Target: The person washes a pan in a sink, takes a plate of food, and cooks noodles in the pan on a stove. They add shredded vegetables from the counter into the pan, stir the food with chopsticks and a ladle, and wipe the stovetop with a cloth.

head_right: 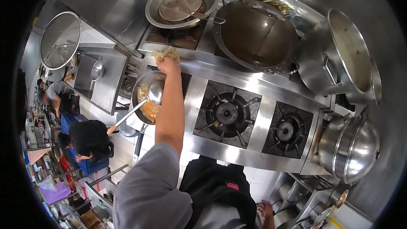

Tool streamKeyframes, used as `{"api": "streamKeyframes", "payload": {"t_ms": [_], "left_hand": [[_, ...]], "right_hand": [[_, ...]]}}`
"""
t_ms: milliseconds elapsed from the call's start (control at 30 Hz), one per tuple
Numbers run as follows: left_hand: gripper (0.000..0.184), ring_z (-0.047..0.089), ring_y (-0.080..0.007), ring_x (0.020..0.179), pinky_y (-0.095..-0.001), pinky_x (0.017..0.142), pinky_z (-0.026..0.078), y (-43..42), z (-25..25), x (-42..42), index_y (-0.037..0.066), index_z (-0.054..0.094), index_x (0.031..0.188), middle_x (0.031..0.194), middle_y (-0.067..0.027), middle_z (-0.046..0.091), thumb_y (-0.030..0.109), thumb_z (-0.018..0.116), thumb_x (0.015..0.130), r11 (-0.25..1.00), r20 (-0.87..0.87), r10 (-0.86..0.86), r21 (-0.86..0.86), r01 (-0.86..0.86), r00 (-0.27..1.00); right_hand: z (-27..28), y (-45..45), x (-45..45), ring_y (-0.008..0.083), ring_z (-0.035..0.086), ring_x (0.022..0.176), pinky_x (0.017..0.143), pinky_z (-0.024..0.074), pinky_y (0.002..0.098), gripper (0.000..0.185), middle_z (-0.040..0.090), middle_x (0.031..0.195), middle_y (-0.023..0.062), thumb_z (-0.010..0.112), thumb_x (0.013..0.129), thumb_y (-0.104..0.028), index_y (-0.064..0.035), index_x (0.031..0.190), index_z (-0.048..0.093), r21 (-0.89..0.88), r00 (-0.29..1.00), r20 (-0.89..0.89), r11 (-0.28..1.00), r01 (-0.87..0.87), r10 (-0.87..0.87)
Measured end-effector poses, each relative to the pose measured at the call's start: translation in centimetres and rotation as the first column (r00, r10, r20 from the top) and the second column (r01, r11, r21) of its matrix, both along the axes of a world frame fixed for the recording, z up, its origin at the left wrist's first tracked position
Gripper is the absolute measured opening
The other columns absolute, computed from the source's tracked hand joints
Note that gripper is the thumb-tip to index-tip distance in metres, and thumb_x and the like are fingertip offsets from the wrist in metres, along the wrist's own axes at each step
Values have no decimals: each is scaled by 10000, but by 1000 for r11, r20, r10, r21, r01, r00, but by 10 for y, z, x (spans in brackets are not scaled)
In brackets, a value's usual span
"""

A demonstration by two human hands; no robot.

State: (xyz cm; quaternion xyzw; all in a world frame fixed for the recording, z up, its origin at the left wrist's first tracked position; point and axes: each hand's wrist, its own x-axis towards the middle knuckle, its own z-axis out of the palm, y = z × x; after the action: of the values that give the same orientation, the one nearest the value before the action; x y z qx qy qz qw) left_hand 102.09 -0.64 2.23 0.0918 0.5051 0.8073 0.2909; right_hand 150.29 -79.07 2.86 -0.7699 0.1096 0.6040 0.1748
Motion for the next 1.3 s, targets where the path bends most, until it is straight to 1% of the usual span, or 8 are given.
{"api": "streamKeyframes", "payload": {"t_ms": [133,267,400,800,967,1033,1100,1300], "left_hand": [[365,567,-314,1086,-392,992,444,9,-60,-16,9,548,1209,1225,-158,580,38,554,846,973,-766,-227,-201,112,602],[396,554,-335,1120,-419,984,461,-72,-21,110,58,643,1142,1241,-170,585,52,616,747,875,-875,-483,-481,56,36],[182,545,-288,1134,-442,1002,424,-136,-14,151,98,738,867,1140,-40,648,64,652,709,612,-712,-701,-622,489,-28],[409,519,-346,1153,-472,916,445,-385,-23,-1,197,660,1173,1295,-92,534,82,605,784,612,-578,-780,-786,-94,-241],[281,599,-379,931,-449,808,509,-498,-20,-18,148,718,1035,994,-150,620,96,584,793,304,-248,-922,-939,160,299],[267,621,-387,794,-451,722,528,-514,-9,-11,135,715,1030,929,-169,627,93,580,803,502,-450,-841,-856,123,301],[281,626,-387,801,-447,710,529,-507,2,4,153,719,1047,933,-169,631,70,578,817,787,-764,-614,-614,69,199],[429,520,-344,1147,-491,940,422,-494,-40,35,207,668,1189,1274,-147,557,63,541,805,594,-620,-730,-784,181,-289]], "right_hand": [[37,81,-21,209,597,837,688,512,383,376,601,1028,61,572,945,-388,-124,1209,533,194,990,38,971,-139,134],[20,101,-17,215,604,869,699,521,379,409,605,1060,77,589,948,-398,-115,1236,529,310,975,78,925,-222,208],[15,116,-18,200,609,844,682,521,351,391,621,1059,87,600,947,-394,-110,1212,554,275,968,146,932,-238,204],[-10,54,-27,200,605,869,730,489,361,344,638,1068,69,583,950,-352,-131,1213,567,65,957,33,955,-289,287],[-54,63,22,225,615,910,757,520,378,321,632,1072,73,541,965,-339,-144,1220,553,202,886,17,866,-456,463],[-83,71,43,226,619,877,711,528,378,319,630,1049,73,525,971,-349,-150,1220,547,195,924,-47,910,-365,380],[-86,83,58,153,545,670,616,477,314,189,587,844,38,471,972,-246,-141,1095,569,253,961,19,928,-272,276],[-34,118,21,168,552,641,591,481,320,199,580,833,34,498,956,-255,-130,1095,565,295,959,164,917,-269,229]]}}
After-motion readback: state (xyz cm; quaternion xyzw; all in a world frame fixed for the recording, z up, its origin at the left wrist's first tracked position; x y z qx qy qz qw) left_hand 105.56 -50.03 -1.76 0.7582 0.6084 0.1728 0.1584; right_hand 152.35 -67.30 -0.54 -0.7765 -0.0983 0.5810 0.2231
